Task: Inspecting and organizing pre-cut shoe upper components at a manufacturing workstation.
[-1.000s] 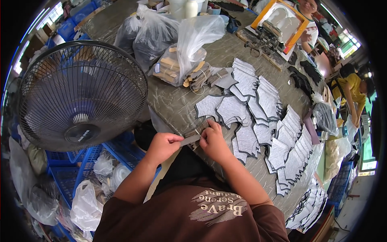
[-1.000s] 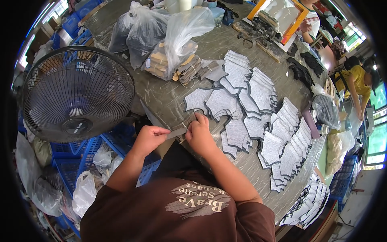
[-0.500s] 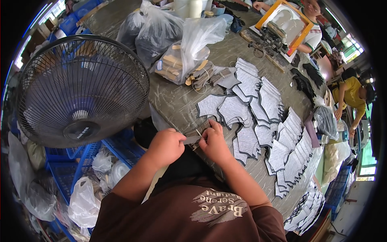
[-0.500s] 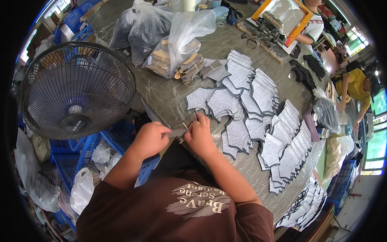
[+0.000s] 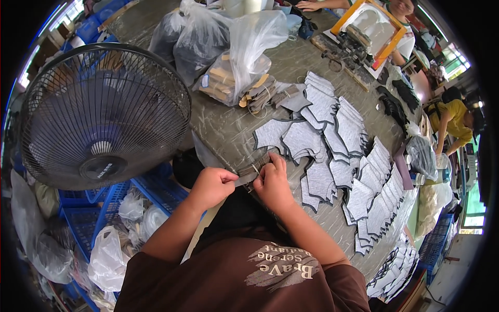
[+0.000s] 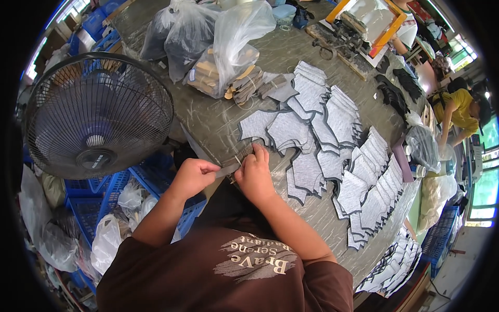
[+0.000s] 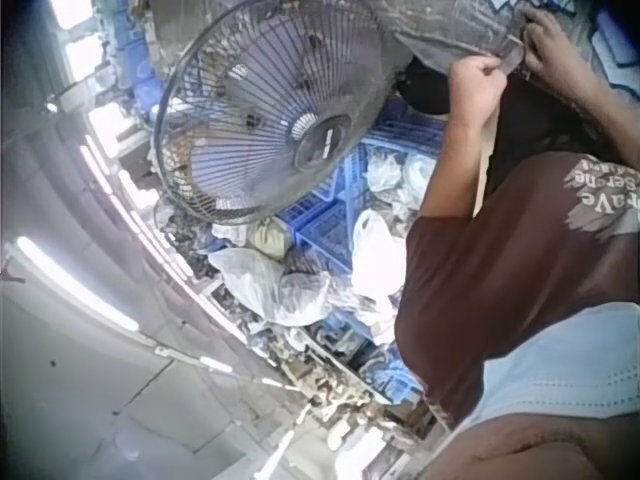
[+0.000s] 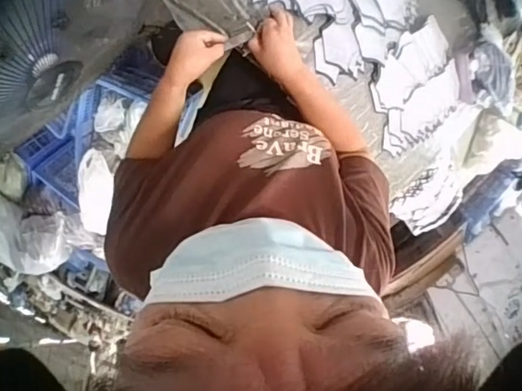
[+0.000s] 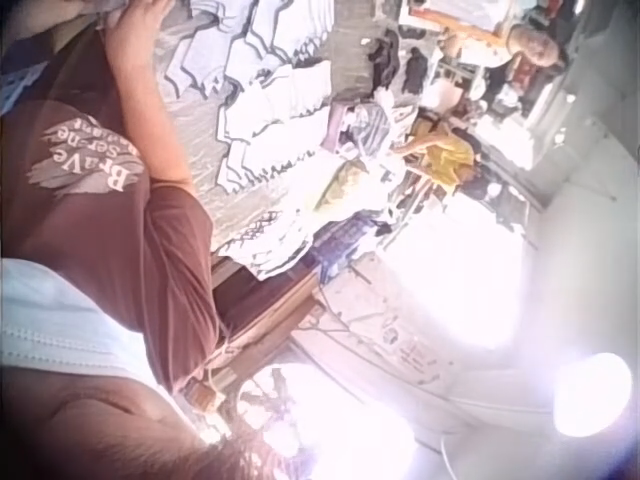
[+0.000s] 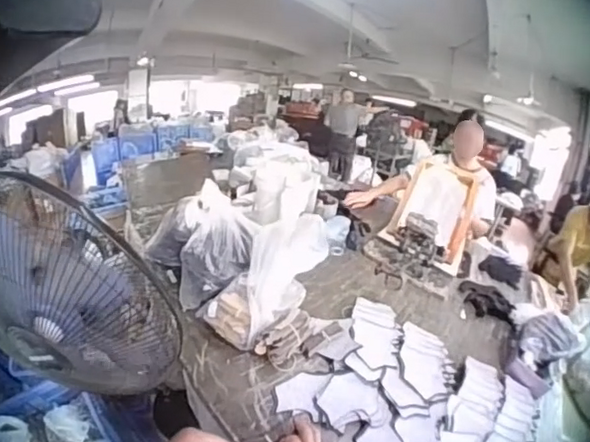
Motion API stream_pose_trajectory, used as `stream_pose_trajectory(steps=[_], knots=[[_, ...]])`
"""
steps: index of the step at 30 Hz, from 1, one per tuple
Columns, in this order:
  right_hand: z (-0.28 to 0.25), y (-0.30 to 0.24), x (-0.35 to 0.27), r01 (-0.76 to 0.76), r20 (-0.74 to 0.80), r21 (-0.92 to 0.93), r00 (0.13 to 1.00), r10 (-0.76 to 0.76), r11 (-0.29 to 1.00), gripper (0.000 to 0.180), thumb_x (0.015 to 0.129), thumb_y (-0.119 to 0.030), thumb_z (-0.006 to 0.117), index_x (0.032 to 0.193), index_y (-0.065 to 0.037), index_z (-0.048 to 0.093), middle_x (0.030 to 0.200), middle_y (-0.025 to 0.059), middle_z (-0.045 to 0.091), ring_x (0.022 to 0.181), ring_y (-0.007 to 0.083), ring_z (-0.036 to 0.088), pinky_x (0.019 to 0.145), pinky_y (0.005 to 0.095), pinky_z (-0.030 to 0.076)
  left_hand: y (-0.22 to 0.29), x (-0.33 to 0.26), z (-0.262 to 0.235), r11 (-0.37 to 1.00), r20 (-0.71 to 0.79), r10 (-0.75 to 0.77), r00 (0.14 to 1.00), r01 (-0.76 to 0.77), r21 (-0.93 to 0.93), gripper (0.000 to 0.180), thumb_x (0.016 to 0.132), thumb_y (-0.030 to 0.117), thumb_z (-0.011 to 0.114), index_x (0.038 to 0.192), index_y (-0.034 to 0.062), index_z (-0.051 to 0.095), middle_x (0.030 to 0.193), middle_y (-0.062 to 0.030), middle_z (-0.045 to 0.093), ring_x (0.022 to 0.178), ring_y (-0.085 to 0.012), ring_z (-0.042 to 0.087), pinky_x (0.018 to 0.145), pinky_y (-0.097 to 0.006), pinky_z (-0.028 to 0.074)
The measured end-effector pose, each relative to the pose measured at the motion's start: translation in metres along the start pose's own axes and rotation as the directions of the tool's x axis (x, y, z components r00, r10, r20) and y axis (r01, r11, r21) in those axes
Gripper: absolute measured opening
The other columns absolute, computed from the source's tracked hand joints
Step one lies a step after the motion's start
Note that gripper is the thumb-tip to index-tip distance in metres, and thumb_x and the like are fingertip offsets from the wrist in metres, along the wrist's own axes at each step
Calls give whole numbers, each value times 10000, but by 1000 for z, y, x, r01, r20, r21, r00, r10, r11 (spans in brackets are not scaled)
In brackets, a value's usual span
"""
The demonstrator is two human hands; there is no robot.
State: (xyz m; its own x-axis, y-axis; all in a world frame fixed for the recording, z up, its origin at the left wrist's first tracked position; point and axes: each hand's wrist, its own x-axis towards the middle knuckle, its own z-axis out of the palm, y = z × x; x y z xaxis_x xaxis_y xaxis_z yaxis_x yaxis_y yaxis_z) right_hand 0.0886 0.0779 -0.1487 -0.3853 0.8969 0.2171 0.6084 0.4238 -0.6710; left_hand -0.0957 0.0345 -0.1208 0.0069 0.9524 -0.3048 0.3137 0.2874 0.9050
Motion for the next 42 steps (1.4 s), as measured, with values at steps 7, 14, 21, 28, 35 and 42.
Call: stream_pose_trajectory(steps=[7,14,21,28,35,42], knots=[[2,2,-1,-6,-31,-6,1000,6,1000,137,676,-24,606,752,40,512,1240,319,415,1133,455,412,960,458,369,5,3,5,996,-5,70,998,-70,52,244,764,-16,578,993,-74,637,760,-54,647,693,-63,573,598,-230,460],[4,-1,-1,12,-57,-30,998,-14,999,153,679,-9,591,782,51,495,1224,326,419,1122,460,417,953,460,376,-4,-1,12,953,-10,273,962,-270,135,316,791,-44,480,1068,-17,630,888,-88,627,714,-113,583,650,-227,462],[4,-1,0,19,-59,-40,998,-21,999,159,685,3,582,794,54,478,1205,336,426,1112,474,419,948,473,377,-4,-2,20,883,-89,447,890,-423,201,235,803,-16,545,1015,-19,645,896,-123,584,773,-194,590,680,-266,465],[2,-1,0,-22,-11,3,1000,22,1000,189,675,-24,590,802,86,504,1215,356,412,1149,486,388,985,484,354,-2,3,27,882,-216,459,862,-412,230,137,743,-32,640,876,-20,672,803,-128,616,710,-239,616,638,-293,478],[4,3,1,-57,-49,120,997,63,991,124,692,-28,593,759,54,529,1195,365,437,1141,486,400,974,480,351,10,12,27,797,-110,407,907,-294,528,154,732,36,594,853,23,689,809,-187,600,754,-357,603,703,-421,495],[6,6,-2,-37,-90,107,995,47,994,123,686,-11,598,761,42,517,1210,356,433,1142,477,407,970,472,359,18,18,27,995,-81,71,994,-77,-71,147,775,24,587,885,-32,666,788,-142,621,561,-209,623,511,-313,500]])
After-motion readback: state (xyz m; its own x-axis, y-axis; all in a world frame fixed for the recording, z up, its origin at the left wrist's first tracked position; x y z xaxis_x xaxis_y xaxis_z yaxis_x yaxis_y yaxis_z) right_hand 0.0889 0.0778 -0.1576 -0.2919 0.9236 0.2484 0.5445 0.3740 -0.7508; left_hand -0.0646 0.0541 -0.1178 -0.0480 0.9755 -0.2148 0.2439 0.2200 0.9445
